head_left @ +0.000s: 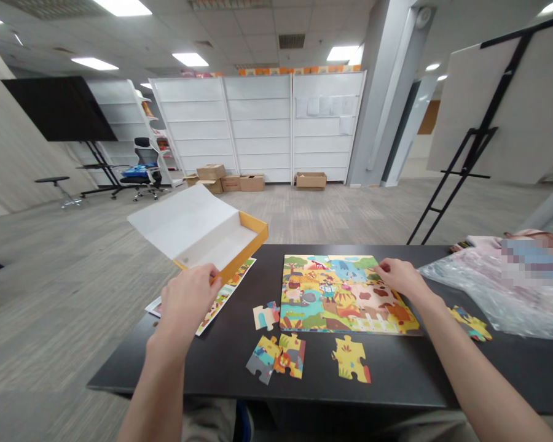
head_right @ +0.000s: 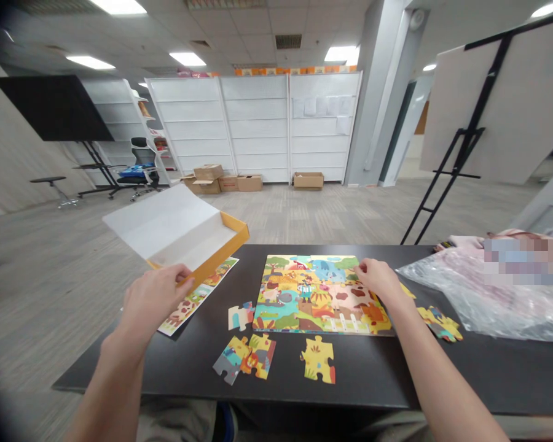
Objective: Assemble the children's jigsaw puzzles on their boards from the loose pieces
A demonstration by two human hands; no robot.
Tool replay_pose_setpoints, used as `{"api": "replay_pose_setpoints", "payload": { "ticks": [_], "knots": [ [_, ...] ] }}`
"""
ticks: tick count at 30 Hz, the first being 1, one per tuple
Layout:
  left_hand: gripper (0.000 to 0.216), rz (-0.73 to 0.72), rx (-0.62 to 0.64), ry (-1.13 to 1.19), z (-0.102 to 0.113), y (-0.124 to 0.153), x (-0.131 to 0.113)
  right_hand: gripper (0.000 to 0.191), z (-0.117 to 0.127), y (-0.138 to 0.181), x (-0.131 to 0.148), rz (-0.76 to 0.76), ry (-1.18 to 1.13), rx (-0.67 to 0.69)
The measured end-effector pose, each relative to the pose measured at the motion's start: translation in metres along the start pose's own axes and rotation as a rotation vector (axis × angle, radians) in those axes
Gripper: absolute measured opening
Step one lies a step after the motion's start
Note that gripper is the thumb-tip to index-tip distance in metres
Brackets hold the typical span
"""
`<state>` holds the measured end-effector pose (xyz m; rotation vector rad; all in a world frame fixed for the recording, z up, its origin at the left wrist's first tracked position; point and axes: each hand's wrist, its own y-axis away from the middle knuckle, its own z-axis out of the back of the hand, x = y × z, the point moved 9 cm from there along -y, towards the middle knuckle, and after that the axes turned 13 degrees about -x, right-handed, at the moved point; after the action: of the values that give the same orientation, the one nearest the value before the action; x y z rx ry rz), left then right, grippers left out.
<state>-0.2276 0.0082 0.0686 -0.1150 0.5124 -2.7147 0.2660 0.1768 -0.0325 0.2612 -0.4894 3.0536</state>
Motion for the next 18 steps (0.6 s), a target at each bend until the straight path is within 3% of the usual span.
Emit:
{"api": "replay_pose_setpoints", "payload": {
  "ticks": [3, 8, 18],
  "knots": [
    [0.028, 0.007, 0.035, 0.0, -0.014, -0.003, 0.013, 0.035, 0.002, 0.001, 0.001, 0.004, 0.0, -0.015],
    [0.026, -0.032, 0.099, 0.002, -0.034, -0.003, 0.014, 0.035, 0.002, 0.0, 0.001, 0.01, 0.009, -0.008],
    [0.025, -0.007, 0.157, 0.034, -0.034, 0.001, 0.009, 0.034, 0.004, 0.001, 0.002, 0.005, 0.004, -0.012]
  ]
}}
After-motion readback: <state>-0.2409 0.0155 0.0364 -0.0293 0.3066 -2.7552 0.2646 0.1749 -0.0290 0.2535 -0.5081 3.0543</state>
